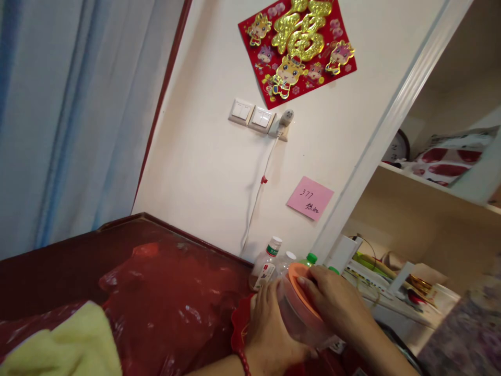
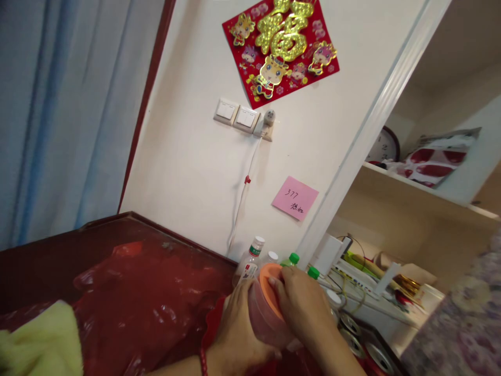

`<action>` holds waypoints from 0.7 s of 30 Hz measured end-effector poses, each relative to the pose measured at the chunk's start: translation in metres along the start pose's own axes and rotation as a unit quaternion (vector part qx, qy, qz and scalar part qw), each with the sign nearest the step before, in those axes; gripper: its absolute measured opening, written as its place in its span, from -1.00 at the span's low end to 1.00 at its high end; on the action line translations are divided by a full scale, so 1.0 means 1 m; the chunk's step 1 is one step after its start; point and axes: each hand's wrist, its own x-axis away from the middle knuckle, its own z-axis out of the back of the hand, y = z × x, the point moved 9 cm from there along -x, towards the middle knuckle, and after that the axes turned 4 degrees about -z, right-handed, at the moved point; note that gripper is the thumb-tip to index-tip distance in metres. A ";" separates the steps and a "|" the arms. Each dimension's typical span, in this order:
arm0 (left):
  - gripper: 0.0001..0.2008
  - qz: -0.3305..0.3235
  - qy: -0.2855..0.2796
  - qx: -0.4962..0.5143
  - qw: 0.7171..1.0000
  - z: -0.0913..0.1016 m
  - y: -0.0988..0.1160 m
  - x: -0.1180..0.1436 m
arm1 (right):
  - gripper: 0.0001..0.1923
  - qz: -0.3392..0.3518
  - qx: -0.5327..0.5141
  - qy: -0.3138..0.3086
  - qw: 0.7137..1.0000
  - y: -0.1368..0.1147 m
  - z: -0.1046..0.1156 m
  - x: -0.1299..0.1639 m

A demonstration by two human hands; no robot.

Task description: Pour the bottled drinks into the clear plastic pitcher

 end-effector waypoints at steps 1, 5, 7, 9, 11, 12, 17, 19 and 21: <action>0.14 -0.001 0.000 -0.002 1.000 0.000 0.000 0.000 | -0.75 0.011 -0.004 -0.001 1.000 -0.002 0.001 0.000; 0.07 -0.033 0.012 -0.005 0.999 0.004 0.003 -0.002 | -0.87 0.048 -0.023 -0.021 0.998 -0.004 0.000 -0.002; 0.06 -0.045 0.013 -0.005 0.999 0.003 0.003 -0.003 | -0.87 0.059 -0.031 -0.021 0.998 -0.002 0.000 -0.002; 0.08 -0.055 0.010 -0.007 0.998 0.001 0.002 -0.003 | -0.87 0.076 -0.040 -0.013 0.996 -0.001 0.000 -0.001; 0.11 -0.062 0.004 -0.010 0.998 -0.001 0.003 -0.002 | -0.88 0.102 -0.054 -0.010 0.993 -0.001 0.000 0.001; 0.12 -0.063 -0.001 -0.011 0.998 -0.002 0.003 -0.002 | -0.88 0.118 -0.064 -0.011 0.991 -0.001 -0.001 0.003; 0.12 -0.063 -0.024 -0.007 0.998 0.002 0.008 -0.003 | -0.92 0.180 -0.112 -0.020 0.977 -0.002 0.000 0.007; 0.11 -0.060 -0.031 -0.003 0.998 0.003 0.010 -0.003 | -0.93 0.179 -0.115 -0.025 0.977 -0.002 0.001 0.007; 0.12 -0.054 -0.030 0.000 0.998 0.004 0.010 -0.003 | -0.91 0.162 -0.104 -0.028 0.981 -0.001 0.003 0.007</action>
